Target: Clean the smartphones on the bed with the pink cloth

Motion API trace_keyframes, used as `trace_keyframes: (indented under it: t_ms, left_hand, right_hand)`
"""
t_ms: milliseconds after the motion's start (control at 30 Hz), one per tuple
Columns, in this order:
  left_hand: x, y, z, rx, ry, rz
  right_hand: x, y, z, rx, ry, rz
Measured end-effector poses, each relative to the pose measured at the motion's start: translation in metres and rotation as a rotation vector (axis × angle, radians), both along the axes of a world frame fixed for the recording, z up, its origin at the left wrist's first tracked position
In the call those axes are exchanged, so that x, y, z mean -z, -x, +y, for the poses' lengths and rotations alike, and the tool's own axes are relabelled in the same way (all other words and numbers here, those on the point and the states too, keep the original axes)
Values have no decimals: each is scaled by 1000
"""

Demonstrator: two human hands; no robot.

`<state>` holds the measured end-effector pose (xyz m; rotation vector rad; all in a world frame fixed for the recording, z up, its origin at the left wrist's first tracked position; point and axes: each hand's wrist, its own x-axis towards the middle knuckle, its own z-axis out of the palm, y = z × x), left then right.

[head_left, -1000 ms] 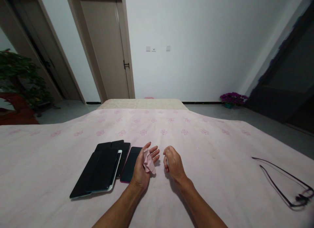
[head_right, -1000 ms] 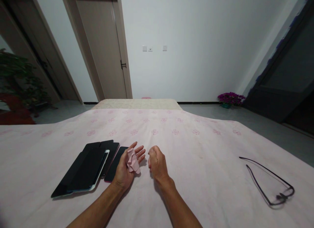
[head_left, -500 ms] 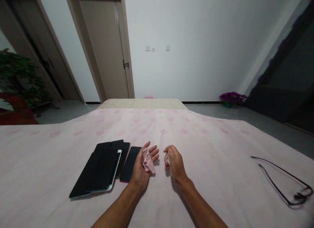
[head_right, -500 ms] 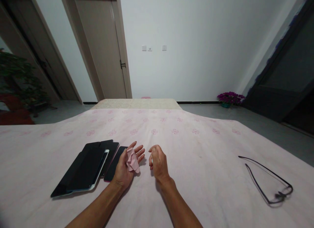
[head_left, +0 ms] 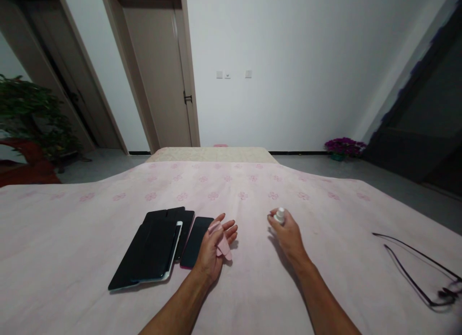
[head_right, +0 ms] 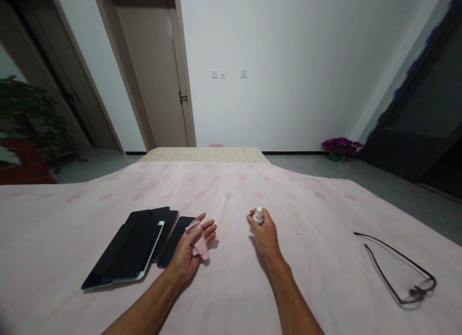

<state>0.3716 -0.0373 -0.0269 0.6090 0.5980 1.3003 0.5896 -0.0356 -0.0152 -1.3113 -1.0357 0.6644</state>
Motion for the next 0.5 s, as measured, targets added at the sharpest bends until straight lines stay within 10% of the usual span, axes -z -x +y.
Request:
trace_keyframes:
  t_ms: [267,500]
  left_hand:
    - [1,-1,4,1,70,-11]
    - [-3,-1,1,4,69,6]
  right_hand:
    - [1,-127,6,661,-88,-214]
    - [28,-157,1,680,-5,-179]
